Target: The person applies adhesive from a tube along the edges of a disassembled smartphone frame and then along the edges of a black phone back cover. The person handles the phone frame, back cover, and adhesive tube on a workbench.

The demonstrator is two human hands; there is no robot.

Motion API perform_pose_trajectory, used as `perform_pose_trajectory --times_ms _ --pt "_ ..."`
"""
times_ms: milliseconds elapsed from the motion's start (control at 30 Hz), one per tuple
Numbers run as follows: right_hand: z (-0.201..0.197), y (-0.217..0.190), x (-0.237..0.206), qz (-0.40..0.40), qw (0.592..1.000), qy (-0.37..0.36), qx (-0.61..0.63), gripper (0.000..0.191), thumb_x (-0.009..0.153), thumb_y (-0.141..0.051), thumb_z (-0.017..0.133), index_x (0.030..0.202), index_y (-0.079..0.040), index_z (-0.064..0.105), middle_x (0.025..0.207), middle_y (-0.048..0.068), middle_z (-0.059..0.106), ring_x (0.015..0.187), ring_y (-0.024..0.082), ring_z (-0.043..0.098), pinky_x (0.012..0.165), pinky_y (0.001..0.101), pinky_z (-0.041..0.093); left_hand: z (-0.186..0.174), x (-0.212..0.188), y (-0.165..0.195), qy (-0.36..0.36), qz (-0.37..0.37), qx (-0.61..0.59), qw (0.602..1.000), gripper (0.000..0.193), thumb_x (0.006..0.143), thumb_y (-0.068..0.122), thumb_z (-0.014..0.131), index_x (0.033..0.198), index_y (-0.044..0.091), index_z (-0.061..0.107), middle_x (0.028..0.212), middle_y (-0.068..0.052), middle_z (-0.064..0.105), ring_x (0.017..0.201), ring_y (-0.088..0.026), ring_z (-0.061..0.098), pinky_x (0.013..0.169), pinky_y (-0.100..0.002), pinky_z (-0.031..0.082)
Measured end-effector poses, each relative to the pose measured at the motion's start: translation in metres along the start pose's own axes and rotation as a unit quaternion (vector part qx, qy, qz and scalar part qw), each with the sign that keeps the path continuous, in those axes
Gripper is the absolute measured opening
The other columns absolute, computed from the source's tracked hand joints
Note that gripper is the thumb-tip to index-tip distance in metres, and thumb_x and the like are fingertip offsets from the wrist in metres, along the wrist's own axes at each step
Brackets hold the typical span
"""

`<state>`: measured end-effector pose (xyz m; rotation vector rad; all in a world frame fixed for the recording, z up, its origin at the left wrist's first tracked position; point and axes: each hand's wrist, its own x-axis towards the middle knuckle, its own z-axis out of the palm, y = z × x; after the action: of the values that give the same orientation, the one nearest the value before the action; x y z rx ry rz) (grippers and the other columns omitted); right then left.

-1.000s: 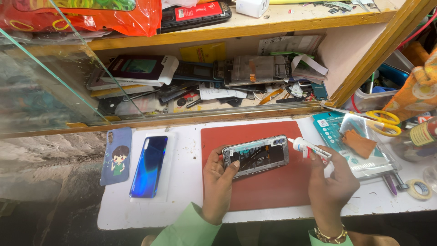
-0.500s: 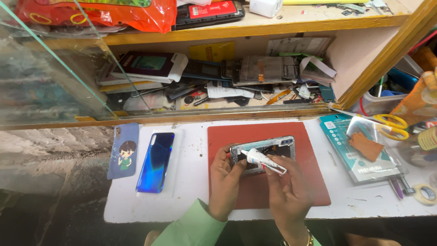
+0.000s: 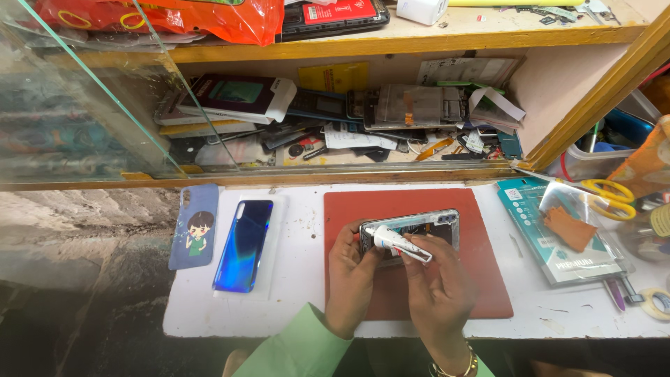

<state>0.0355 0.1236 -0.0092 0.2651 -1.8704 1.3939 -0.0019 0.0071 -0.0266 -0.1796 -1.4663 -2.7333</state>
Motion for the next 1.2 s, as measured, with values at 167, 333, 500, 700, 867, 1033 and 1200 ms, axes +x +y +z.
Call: perform_pose_trajectory --times_ms 167,333,500,700,867,1033,1200 --pt "-0.0031 0.0039 0.0009 0.046 0.998 0.008 -0.044 0.027 0.091 0.001 0.074 0.118 0.001 0.066 0.116 0.013 0.073 0.092 0.016 0.068 0.074 0.0254 0.051 -0.001 0.0013 -0.0023 -0.006 0.006 -0.009 1.0 0.032 0.094 -0.008 0.06 0.126 -0.004 0.056 0.11 -0.011 0.068 0.102 -0.015 0.066 0.092 -0.031 0.055" --pt "-0.0062 0.0059 -0.0001 0.028 0.999 0.011 -0.045 0.027 0.093 0.001 0.073 0.119 0.0 0.066 0.116 0.013 0.072 0.103 0.017 0.07 0.081 0.025 0.055 -0.0032 0.001 -0.0039 -0.01 0.009 -0.01 1.0 0.035 0.094 -0.007 0.061 0.128 -0.004 0.054 0.111 -0.011 0.069 0.104 -0.014 0.065 0.093 -0.03 0.053" --pt "-0.0061 0.0078 0.0017 0.016 1.0 0.011 -0.005 0.027 0.095 0.002 0.071 0.121 0.001 0.064 0.118 0.013 0.07 0.11 0.019 0.069 0.093 0.0299 0.057 -0.0023 0.0009 -0.0038 -0.006 0.006 -0.017 1.0 0.037 0.093 -0.006 0.062 0.129 -0.003 0.054 0.112 -0.01 0.068 0.105 -0.014 0.064 0.094 -0.029 0.052" --pt "-0.0095 0.0084 0.0016 0.02 0.998 0.017 -0.056 0.027 0.092 0.002 0.073 0.118 0.002 0.065 0.116 0.013 0.071 0.108 0.022 0.07 0.089 0.0303 0.057 -0.0023 0.0 -0.0021 -0.006 -0.002 -0.018 1.0 0.035 0.093 -0.006 0.062 0.128 -0.003 0.054 0.111 -0.01 0.068 0.104 -0.014 0.064 0.094 -0.03 0.052" --pt "-0.0065 0.006 0.0019 0.009 0.999 0.013 -0.042 0.026 0.093 0.002 0.072 0.118 0.001 0.065 0.113 0.013 0.072 0.111 0.023 0.069 0.093 0.0318 0.057 -0.0014 0.0006 -0.0017 -0.009 0.008 -0.006 1.0 0.033 0.094 -0.007 0.061 0.127 -0.004 0.055 0.111 -0.011 0.068 0.103 -0.014 0.065 0.093 -0.03 0.053" --pt "-0.0023 0.0022 0.0025 -0.008 0.999 -0.004 -0.031 0.024 0.094 0.001 0.072 0.117 0.001 0.066 0.112 0.012 0.073 0.111 0.022 0.07 0.096 0.0328 0.057 -0.0016 0.002 -0.0024 -0.012 0.008 -0.014 1.0 0.032 0.094 -0.008 0.06 0.125 -0.004 0.055 0.11 -0.01 0.068 0.1 -0.015 0.066 0.091 -0.031 0.055" --pt "-0.0013 0.0033 0.0021 -0.003 1.0 0.004 -0.019 0.024 0.095 0.001 0.072 0.118 0.001 0.065 0.114 0.013 0.072 0.112 0.022 0.069 0.095 0.0319 0.057 -0.0019 0.0017 -0.0025 -0.012 0.006 -0.023 1.0 0.033 0.094 -0.008 0.059 0.126 -0.004 0.055 0.11 -0.01 0.067 0.101 -0.015 0.066 0.092 -0.031 0.055"
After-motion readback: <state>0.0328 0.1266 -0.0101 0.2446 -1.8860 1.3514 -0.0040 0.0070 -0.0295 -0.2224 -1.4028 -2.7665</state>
